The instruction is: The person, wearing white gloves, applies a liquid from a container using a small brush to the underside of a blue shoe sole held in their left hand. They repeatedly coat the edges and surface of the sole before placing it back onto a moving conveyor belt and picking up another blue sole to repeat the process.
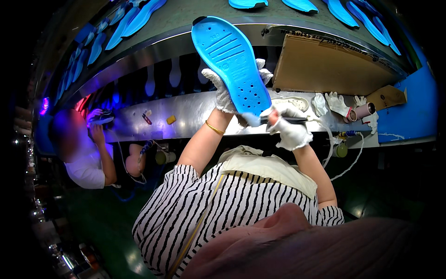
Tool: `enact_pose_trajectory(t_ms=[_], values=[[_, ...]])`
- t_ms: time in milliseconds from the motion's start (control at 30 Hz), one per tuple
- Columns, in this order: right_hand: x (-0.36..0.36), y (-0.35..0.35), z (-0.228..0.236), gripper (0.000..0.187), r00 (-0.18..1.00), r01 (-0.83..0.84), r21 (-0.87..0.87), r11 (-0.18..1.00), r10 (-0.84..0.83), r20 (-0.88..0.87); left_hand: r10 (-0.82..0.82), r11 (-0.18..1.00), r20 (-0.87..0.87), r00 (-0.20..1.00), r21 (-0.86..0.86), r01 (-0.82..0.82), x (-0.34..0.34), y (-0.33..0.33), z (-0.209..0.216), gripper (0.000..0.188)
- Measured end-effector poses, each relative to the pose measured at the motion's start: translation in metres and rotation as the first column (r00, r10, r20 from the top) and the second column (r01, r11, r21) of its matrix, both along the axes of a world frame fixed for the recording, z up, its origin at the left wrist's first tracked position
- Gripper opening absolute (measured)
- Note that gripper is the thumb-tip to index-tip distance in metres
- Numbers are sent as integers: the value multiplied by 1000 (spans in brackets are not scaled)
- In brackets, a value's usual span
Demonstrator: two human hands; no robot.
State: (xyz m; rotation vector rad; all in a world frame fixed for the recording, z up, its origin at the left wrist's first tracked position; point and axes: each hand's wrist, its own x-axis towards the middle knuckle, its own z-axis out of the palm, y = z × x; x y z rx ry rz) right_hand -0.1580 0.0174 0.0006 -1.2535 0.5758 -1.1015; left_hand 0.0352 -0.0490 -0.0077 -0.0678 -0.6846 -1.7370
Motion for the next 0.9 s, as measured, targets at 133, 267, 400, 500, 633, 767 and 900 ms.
enact_pose_trajectory(t_ms=[133, 267, 400, 500, 633, 767, 900], values=[[-1, -1, -10, 15, 985, 174, -59, 983, -173, 11, -31, 996, 178, 984, -76, 45, 5, -2, 8, 122], [-5, -8, 5, 12, 961, -8, -11, 1000, 4, -276, 47, 989, 410, 911, -144, 14, 5, -9, 21, 119], [-25, -22, 8, 10, 974, -169, 234, 958, 198, -109, 2, 986, 600, 800, -132, 97, 6, -18, 30, 114], [-12, -14, 16, 7, 993, -12, -189, 982, -11, -117, -84, 987, 663, 744, -46, 152, 3, -22, 32, 111], [-2, -15, 24, 11, 817, -90, -415, 905, -171, -551, -169, 984, 735, 657, 85, 157, 4, -31, 26, 96], [-12, -26, 29, 10, 875, -237, 50, 970, 236, -423, -159, 987, 805, 571, 141, 77, 1, -27, 35, 76], [-8, -27, 20, 9, 886, -36, -384, 922, -148, -439, -93, 996, 831, 548, 72, 59, -7, -18, 57, 69]])
